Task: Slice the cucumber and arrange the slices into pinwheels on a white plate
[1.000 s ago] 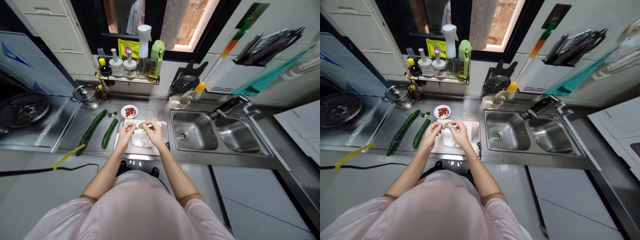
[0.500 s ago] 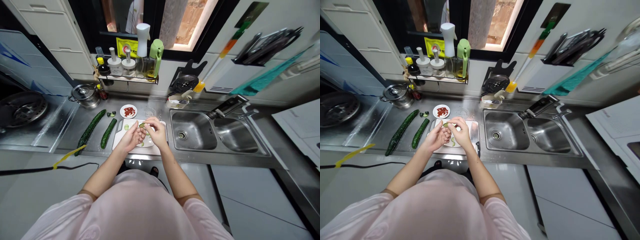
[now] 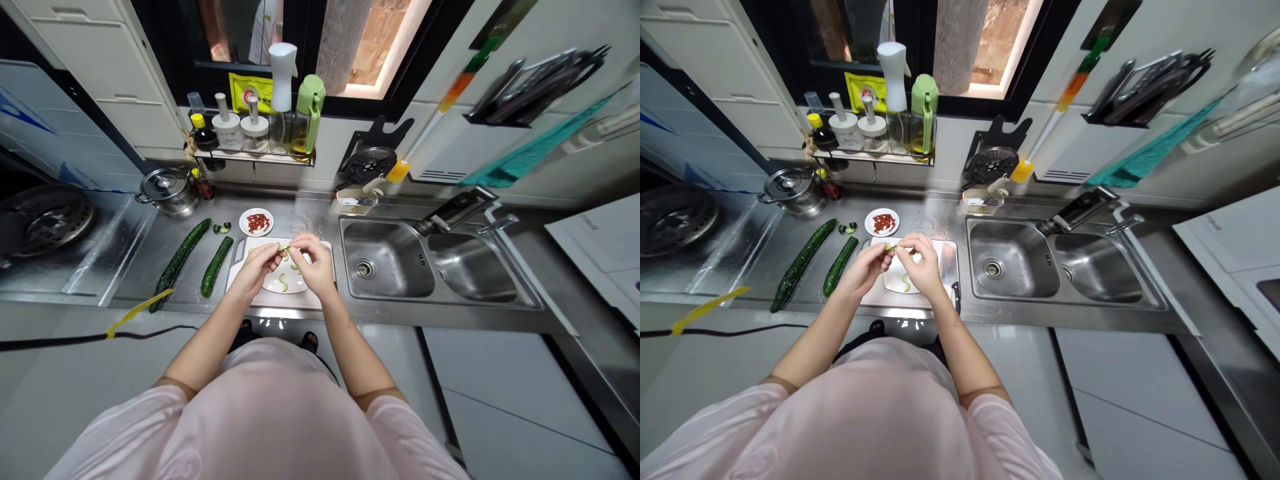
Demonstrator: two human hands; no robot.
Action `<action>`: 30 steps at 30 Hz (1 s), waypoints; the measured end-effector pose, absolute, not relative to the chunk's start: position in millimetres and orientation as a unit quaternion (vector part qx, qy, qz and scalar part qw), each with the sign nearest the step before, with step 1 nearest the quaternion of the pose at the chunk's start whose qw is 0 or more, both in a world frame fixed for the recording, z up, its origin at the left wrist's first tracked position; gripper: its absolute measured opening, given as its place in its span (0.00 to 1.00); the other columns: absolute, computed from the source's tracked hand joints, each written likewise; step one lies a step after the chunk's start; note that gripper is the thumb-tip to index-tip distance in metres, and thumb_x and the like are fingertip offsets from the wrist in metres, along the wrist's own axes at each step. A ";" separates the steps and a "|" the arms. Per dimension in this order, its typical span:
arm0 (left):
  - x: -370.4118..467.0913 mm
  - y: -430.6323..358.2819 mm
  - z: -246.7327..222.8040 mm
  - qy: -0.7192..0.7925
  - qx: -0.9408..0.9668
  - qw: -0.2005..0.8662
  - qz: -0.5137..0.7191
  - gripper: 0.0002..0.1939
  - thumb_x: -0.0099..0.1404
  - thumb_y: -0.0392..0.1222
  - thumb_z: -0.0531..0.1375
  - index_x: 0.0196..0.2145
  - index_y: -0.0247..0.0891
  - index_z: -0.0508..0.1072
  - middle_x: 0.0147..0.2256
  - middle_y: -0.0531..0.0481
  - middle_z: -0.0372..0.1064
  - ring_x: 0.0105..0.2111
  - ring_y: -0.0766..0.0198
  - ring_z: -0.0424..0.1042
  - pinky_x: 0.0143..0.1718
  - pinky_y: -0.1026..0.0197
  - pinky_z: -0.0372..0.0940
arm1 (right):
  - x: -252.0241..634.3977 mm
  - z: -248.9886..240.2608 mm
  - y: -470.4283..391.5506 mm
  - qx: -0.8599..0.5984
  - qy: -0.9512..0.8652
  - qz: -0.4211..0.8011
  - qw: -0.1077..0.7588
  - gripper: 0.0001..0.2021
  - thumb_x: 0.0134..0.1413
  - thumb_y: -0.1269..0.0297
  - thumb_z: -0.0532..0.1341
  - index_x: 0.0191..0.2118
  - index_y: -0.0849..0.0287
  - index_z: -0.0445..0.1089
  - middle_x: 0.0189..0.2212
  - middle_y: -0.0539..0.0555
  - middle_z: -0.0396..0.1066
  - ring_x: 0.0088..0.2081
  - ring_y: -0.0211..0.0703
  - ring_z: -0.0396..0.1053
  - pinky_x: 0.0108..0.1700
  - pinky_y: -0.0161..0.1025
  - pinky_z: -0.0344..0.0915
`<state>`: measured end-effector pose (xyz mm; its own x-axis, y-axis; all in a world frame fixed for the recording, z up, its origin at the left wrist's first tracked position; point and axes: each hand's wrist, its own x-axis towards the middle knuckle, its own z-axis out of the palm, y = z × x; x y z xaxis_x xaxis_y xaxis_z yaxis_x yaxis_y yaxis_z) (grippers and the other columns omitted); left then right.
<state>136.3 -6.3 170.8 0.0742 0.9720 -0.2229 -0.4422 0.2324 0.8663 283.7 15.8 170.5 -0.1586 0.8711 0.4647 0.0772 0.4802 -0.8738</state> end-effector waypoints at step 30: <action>128.9 -11.1 183.5 0.497 0.579 0.361 0.536 0.08 0.56 0.44 0.64 0.25 0.36 0.73 0.25 0.53 0.67 0.27 0.68 0.62 0.32 0.64 0.59 | 282.4 173.5 10.0 -0.363 -0.685 0.344 0.530 0.08 0.57 0.61 0.60 0.29 0.56 0.69 0.32 0.52 0.69 0.38 0.42 0.66 0.38 0.40 0.62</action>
<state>128.9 -11.1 183.5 -0.0678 0.9626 0.2622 0.1882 -0.2457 0.9509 282.4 10.0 173.5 -0.1752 0.8621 0.4754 0.1326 0.4991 -0.8563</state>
